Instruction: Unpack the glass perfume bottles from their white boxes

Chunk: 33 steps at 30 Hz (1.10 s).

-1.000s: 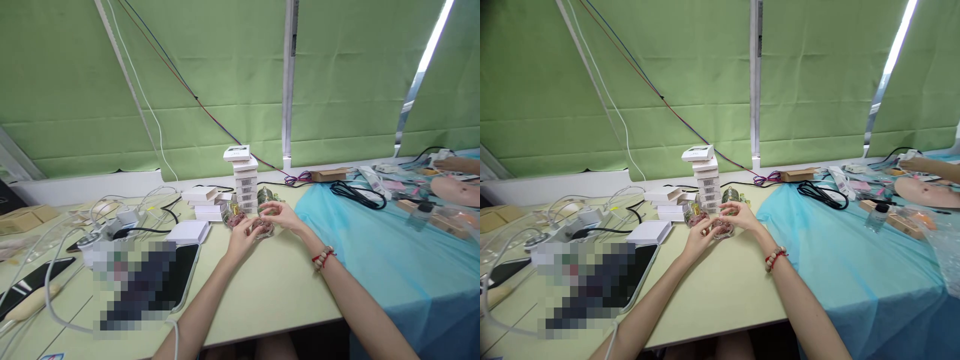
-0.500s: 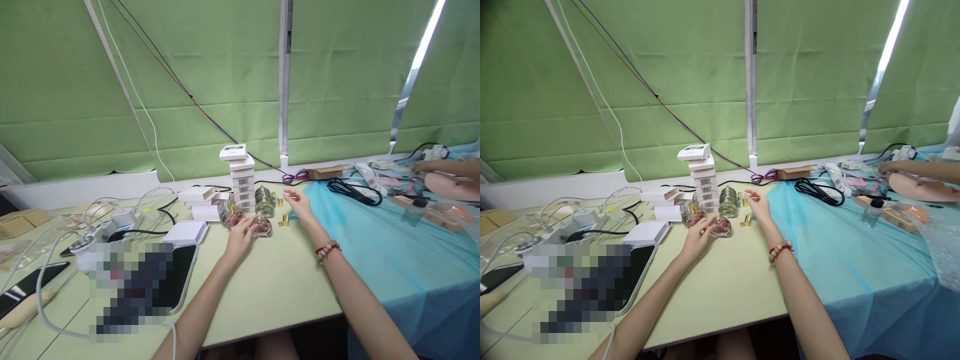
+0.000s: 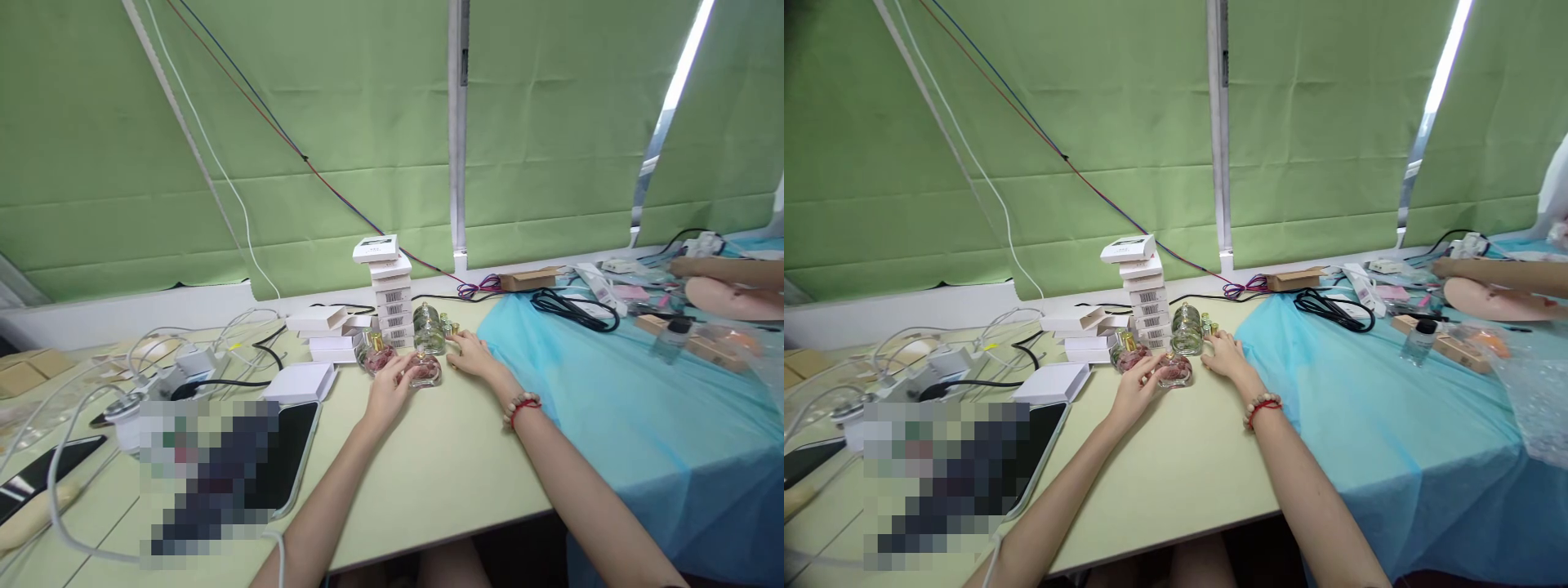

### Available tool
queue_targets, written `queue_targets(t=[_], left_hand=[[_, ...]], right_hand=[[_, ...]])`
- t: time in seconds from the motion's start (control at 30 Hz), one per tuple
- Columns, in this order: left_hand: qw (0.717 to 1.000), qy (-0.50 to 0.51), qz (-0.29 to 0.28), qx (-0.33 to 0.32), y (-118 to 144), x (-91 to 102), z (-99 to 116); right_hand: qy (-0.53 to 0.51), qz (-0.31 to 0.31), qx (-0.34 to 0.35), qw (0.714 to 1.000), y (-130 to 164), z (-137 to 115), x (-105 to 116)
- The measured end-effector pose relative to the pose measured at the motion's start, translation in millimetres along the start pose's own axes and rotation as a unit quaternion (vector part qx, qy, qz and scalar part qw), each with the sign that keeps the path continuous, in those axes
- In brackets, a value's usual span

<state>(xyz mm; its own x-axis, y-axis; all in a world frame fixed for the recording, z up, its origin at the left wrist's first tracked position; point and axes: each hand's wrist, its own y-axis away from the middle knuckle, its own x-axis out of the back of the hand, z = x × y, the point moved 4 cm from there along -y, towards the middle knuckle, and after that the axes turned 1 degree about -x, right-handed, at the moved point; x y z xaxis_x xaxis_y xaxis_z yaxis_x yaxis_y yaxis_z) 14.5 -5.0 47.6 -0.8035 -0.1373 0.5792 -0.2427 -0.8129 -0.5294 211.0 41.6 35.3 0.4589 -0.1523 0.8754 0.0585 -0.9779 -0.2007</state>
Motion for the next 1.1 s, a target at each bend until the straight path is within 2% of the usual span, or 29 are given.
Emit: queue_targets(t=[0.17,0.33,0.5,0.63,0.7,0.8,0.97,1.1], left_hand=[[1.000,-0.001,0.001,-0.006,0.1,0.2,2.2],[1.000,-0.002,0.000,-0.003,0.1,-1.1,0.8],[1.000,-0.009,-0.007,0.003,0.1,-1.7,0.6],[1.000,-0.001,-0.011,0.010,0.6,-0.7,3.7],[1.000,0.001,-0.012,0.011,1.1,-0.3,4.5],[1.000,0.004,-0.012,0.000,1.7,-0.5,4.1],[1.000,-0.005,-0.016,-0.007,1.7,-1.8,2.5],[1.000,-0.009,-0.016,-0.008,1.7,-1.8,2.8]], right_hand=[[0.003,-0.001,0.003,1.000,4.9,-1.0,13.8],[0.007,-0.026,0.047,0.998,9.3,-4.0,31.1],[0.020,-0.036,0.085,0.995,8.7,-4.8,25.0],[-0.075,-0.016,0.107,0.991,6.0,-11.7,22.8],[-0.179,0.014,0.125,0.976,4.9,-20.3,26.9],[-0.336,0.042,0.141,0.930,5.0,-35.3,32.3],[-0.491,-0.021,0.132,0.861,6.6,-54.5,22.9],[-0.563,-0.011,0.084,0.822,4.6,-55.2,11.3]])
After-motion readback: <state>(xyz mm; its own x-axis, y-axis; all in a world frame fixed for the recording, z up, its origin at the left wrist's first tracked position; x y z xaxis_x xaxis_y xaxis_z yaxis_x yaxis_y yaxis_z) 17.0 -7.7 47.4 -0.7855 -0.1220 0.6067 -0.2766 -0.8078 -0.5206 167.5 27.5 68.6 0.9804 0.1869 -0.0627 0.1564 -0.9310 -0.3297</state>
